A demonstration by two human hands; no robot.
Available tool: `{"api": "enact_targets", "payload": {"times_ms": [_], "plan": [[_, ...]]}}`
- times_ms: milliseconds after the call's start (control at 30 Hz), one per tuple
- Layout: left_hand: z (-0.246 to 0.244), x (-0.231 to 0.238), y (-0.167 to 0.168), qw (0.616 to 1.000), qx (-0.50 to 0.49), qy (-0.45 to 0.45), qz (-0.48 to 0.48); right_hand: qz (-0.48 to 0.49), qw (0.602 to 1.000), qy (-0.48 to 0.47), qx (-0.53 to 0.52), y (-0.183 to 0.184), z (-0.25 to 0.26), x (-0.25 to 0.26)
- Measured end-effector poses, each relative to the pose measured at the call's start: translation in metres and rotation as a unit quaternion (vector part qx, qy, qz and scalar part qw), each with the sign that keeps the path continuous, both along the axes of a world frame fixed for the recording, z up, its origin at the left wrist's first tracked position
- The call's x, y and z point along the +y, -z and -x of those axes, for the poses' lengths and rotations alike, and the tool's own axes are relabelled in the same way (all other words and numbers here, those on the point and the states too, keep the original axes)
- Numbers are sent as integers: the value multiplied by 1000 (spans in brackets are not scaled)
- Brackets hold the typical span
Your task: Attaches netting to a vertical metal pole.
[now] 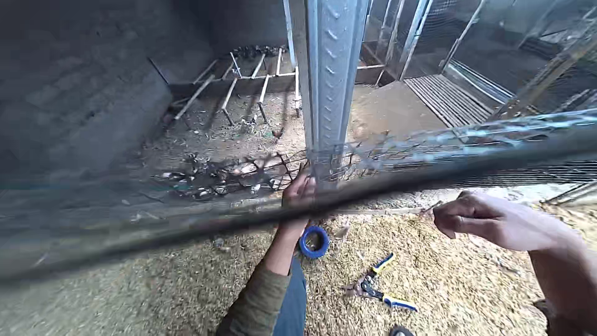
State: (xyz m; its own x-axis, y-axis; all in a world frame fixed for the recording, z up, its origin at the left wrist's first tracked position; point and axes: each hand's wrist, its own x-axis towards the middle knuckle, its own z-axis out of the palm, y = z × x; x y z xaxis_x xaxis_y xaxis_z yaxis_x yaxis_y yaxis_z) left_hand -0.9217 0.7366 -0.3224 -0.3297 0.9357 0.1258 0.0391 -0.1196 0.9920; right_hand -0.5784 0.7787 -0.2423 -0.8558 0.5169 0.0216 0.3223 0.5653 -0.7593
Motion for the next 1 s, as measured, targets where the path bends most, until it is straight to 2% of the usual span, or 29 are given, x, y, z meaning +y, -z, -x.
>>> {"api": "enact_targets", "payload": {"times_ms": [100, 200, 267, 300, 333, 400, 467, 500, 600, 667, 833, 867, 933, 1000], "plan": [[-3, -23, 22, 996, -76, 26, -40, -14, 999, -34, 18, -10, -7, -10], [3, -46, 48, 985, -152, 6, -82, -23, 998, -50, 19, -16, -8, -23], [-1, -63, 57, 983, -178, -36, -26, -20, 997, -69, 15, -14, -5, -32], [-9, -73, 55, 982, -183, -23, 45, -15, 997, -78, 14, -12, -1, -37], [-17, -82, 50, 972, -193, 39, 131, -10, 996, -86, 11, -7, 4, -42], [-35, -88, 37, 919, -238, 200, 244, 0, 995, -100, -9, 5, 19, -49], [-53, -81, 29, 867, -299, 290, 273, 24, 991, -125, -44, 17, 34, -54], [-60, -75, 24, 857, -327, 293, 270, 42, 988, -138, -63, 23, 42, -57], [-72, -57, 3, 867, -384, 186, 259, 104, 974, -163, -117, 40, 60, -72], [-71, -52, -5, 875, -408, 156, 208, 138, 966, -181, -124, 55, 65, -81], [-55, -51, -7, 937, -297, 167, 81, 172, 936, -230, -206, 79, 66, -93], [-54, -52, -8, 945, -277, 157, 69, 149, 940, -217, -216, 82, 63, -94], [-56, -57, -7, 958, -240, 149, 39, 72, 961, -132, -231, 78, 58, -87], [-63, -66, -3, 967, -196, 160, 18, 24, 989, 5, -145, 67, 62, -78]]}}
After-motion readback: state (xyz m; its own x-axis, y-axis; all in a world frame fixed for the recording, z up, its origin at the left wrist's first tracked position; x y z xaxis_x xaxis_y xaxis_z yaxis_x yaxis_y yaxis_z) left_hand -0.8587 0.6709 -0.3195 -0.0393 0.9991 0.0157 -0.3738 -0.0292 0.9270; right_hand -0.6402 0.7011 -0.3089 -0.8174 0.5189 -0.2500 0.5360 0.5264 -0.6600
